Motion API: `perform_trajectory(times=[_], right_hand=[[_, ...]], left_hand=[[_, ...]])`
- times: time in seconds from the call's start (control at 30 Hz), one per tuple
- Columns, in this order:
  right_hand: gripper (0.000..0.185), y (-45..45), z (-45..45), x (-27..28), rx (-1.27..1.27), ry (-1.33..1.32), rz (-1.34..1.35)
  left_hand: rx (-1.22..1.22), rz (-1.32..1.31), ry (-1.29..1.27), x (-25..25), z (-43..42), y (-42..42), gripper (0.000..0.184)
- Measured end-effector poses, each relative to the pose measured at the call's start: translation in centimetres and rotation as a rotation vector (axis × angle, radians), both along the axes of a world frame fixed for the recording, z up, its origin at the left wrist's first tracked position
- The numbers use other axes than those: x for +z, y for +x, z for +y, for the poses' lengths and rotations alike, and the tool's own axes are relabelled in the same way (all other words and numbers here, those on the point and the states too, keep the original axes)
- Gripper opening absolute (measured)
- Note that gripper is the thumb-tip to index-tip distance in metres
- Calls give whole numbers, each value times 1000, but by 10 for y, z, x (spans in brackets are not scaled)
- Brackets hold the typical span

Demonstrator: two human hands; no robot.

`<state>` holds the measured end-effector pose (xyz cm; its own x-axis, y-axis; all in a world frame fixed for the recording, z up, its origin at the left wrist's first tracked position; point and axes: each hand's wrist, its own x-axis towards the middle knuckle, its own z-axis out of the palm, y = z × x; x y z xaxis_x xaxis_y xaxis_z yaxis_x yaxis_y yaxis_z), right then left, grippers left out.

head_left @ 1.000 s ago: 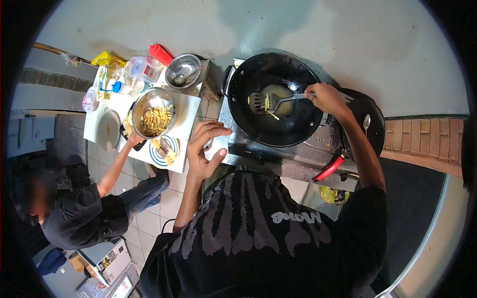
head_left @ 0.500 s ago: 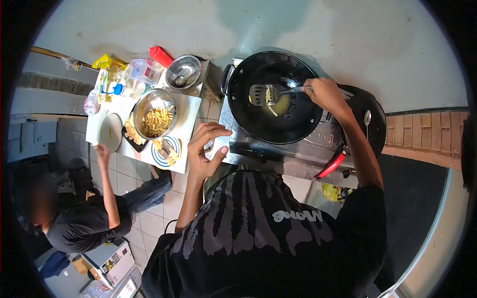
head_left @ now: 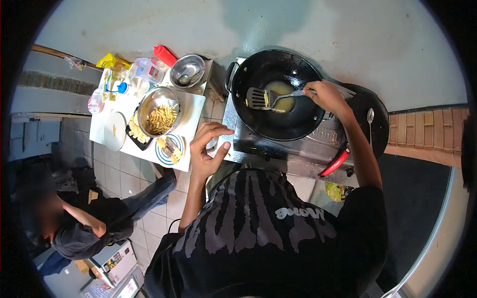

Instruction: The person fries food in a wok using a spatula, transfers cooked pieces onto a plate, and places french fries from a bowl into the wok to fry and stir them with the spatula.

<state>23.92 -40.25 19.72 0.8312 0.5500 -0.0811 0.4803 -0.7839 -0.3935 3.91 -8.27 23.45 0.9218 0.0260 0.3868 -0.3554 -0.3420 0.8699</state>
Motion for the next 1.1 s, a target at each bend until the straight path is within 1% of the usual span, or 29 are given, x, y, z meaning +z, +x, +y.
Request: perform_trajectory(times=[0.1, 0.17, 0.3, 0.43, 0.5, 0.6, 0.7, 0.77, 0.8, 0.87, 1.0, 1.1], right_hand=[[26, 0, -1, 6, 9, 53, 28], [27, 0, -1, 8, 41, -30, 80], [26, -4, -4, 9, 41, -10, 23], [26, -2, -7, 6, 66, 15, 101], [27, -1, -9, 1, 64, 32, 135], [27, -2, -8, -2, 38, 59, 110], [27, -2, -10, -8, 41, 87, 125], [27, -3, -8, -10, 34, 84, 25], [27, -3, -9, -9, 33, 86, 24], [27, -4, -7, 0, 62, 166, 162], [27, 1, -8, -11, 102, 199, 172], [26, -5, -5, 8, 80, 151, 142]], left_hand=[[-5, 13, -12, -2, -1, -2, 19], [3, 7, -8, -1, -2, -2, 18], [23, 48, -26, -4, -1, -5, 17], [36, 43, -18, -2, -2, -8, 15], [53, 156, -7, -1, -2, -11, 16], [83, 199, 9, 2, -3, -12, 16], [121, 133, 2, -3, -3, -9, 12], [129, 131, 8, -6, -3, -9, 11], [141, 125, 15, -7, -2, -8, 11], [151, 134, 22, -9, -2, -8, 11], [164, 145, 27, -6, -4, -7, 11], [172, 137, 44, -5, -3, -7, 10]])
